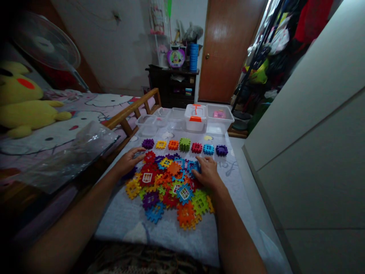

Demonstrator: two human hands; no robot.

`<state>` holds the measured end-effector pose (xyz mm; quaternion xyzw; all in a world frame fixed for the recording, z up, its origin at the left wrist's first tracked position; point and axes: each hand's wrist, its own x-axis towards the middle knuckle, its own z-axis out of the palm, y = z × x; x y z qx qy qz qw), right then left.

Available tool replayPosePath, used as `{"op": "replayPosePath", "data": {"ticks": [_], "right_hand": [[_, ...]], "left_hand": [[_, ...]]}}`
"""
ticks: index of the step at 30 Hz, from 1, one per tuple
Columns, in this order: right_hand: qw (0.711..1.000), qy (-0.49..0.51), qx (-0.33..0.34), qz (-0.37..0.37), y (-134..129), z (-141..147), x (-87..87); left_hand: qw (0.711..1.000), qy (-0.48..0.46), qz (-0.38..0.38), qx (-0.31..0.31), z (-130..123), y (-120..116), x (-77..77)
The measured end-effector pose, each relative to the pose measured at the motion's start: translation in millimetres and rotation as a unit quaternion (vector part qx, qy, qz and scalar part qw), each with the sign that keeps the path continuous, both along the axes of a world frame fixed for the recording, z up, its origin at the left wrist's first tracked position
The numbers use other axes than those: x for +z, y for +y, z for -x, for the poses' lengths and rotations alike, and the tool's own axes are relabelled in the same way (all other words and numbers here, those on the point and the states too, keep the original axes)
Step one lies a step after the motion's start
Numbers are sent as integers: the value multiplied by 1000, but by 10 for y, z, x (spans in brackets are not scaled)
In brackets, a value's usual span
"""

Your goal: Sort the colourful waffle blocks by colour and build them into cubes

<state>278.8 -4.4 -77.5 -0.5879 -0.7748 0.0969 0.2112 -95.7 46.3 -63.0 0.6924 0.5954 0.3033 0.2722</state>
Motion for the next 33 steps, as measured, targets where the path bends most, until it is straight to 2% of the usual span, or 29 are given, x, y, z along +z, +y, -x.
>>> {"op": "replayPosePath", "data": {"ticks": [6,11,17,22,27,33], "right_hand": [[999,-30,32,7,-3,5,-8],[998,-29,45,18,-9,-15,5],[999,-30,42,17,-36,-9,19],[998,-44,39,25,-54,20,27],[998,4,36,46,-69,7,91],[988,137,25,72,-102,-1,156]], "left_hand": [[1000,2,-21,-9,-73,81,33],[998,20,30,-48,-126,82,59],[998,9,46,-36,-105,29,35],[1000,4,26,-7,-29,15,8],[999,-42,6,30,-8,7,-67],[995,-88,33,41,39,-13,-134]]}}
